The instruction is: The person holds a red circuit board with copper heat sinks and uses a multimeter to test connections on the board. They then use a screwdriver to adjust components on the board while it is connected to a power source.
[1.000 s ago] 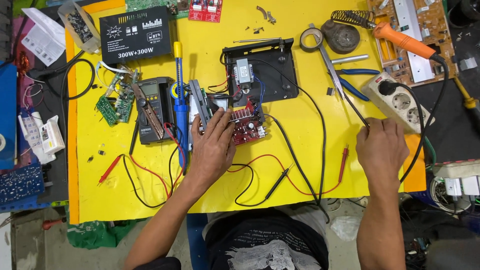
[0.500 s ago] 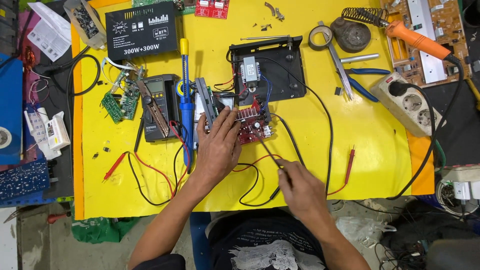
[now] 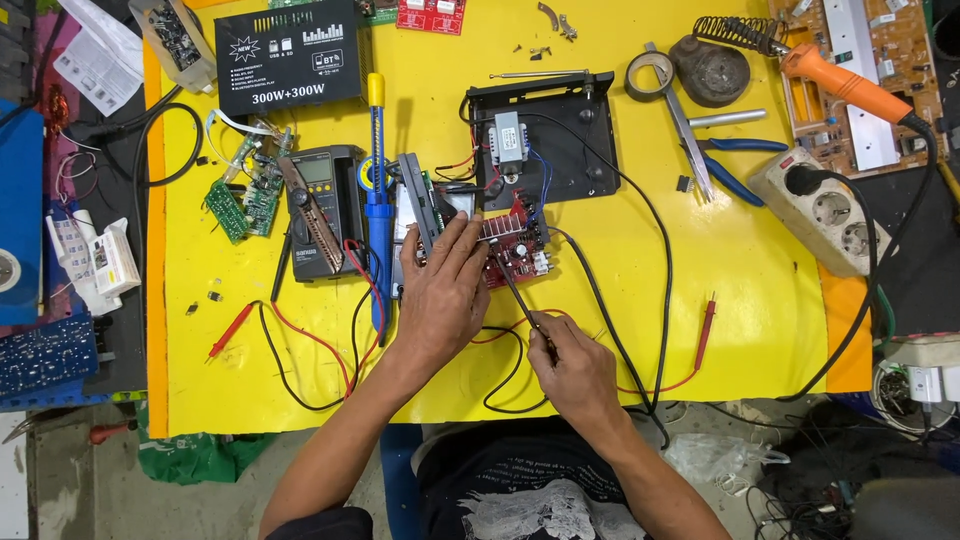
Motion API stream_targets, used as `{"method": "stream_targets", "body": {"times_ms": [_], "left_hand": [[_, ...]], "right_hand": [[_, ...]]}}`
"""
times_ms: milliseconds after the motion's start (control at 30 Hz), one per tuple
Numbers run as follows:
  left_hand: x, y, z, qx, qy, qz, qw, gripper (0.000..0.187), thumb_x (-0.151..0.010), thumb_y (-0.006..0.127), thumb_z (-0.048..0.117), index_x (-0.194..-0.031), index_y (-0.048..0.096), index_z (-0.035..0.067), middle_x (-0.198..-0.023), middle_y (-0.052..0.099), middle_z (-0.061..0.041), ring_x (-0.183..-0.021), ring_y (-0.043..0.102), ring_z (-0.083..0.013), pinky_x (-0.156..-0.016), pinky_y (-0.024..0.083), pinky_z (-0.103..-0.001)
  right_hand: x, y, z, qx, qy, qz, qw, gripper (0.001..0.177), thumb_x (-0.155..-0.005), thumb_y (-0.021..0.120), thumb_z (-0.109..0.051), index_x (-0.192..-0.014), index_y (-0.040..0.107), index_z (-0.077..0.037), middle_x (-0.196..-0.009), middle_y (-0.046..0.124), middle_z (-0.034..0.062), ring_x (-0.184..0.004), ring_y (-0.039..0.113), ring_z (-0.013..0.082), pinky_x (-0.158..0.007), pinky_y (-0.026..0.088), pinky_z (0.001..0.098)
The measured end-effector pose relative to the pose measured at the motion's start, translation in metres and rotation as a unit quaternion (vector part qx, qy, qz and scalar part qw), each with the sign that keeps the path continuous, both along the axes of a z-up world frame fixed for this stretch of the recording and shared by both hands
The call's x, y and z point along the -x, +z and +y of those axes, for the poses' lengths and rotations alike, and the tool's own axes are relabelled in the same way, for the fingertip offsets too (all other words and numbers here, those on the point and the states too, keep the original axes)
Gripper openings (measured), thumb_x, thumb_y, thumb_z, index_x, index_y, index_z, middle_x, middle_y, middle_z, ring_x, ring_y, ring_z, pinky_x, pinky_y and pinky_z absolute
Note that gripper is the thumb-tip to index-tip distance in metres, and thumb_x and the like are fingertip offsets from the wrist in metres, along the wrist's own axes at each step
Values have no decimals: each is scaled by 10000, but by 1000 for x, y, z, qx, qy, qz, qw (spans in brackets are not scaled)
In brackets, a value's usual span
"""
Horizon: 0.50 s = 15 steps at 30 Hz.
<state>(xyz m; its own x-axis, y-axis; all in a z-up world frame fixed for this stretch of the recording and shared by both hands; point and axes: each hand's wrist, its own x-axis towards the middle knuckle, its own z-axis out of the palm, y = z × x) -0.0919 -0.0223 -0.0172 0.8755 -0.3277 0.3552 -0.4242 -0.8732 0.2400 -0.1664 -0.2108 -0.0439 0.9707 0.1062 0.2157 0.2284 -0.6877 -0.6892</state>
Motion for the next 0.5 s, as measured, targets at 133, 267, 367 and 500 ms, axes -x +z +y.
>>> {"method": "stream_targets", "body": {"times_ms": [133,267,367,500], "left_hand": [[0,0,0,3,2,2,1000,325,-869,683,101,-1190,733,78,-1453,613,-117,-1431,474,-258,-1176,236,-664],[0,-1,0,2,-1,-1,1000,326,-864,682,95,-1186,733,75,-1454,613,-118,-1429,475,-262,-1173,240,-665],[0,0,0,2,-1,-2,1000,329,-870,678,100,-1194,729,75,-1450,615,-117,-1427,478,-263,-1175,236,-669],[0,3,0,3,-3,-4,1000,321,-878,679,100,-1195,727,75,-1439,620,-123,-1418,486,-266,-1172,240,-672]], "right_hand": [[-1,-1,0,-13,-1,4,1000,180,-978,653,-150,-1114,737,-66,-810,738,114,-596,716,271,-454,559,351],[-2,-2,-3,-21,5,18,1000,195,-983,646,-156,-1123,741,-59,-814,744,122,-610,726,284,-457,567,346],[-3,-3,-4,-31,12,29,999,198,-984,642,-148,-1126,742,-52,-819,747,133,-622,733,296,-461,574,348],[-6,1,-3,-43,19,30,998,189,-976,651,-124,-1122,732,-36,-831,746,163,-643,738,330,-452,571,373]]}}
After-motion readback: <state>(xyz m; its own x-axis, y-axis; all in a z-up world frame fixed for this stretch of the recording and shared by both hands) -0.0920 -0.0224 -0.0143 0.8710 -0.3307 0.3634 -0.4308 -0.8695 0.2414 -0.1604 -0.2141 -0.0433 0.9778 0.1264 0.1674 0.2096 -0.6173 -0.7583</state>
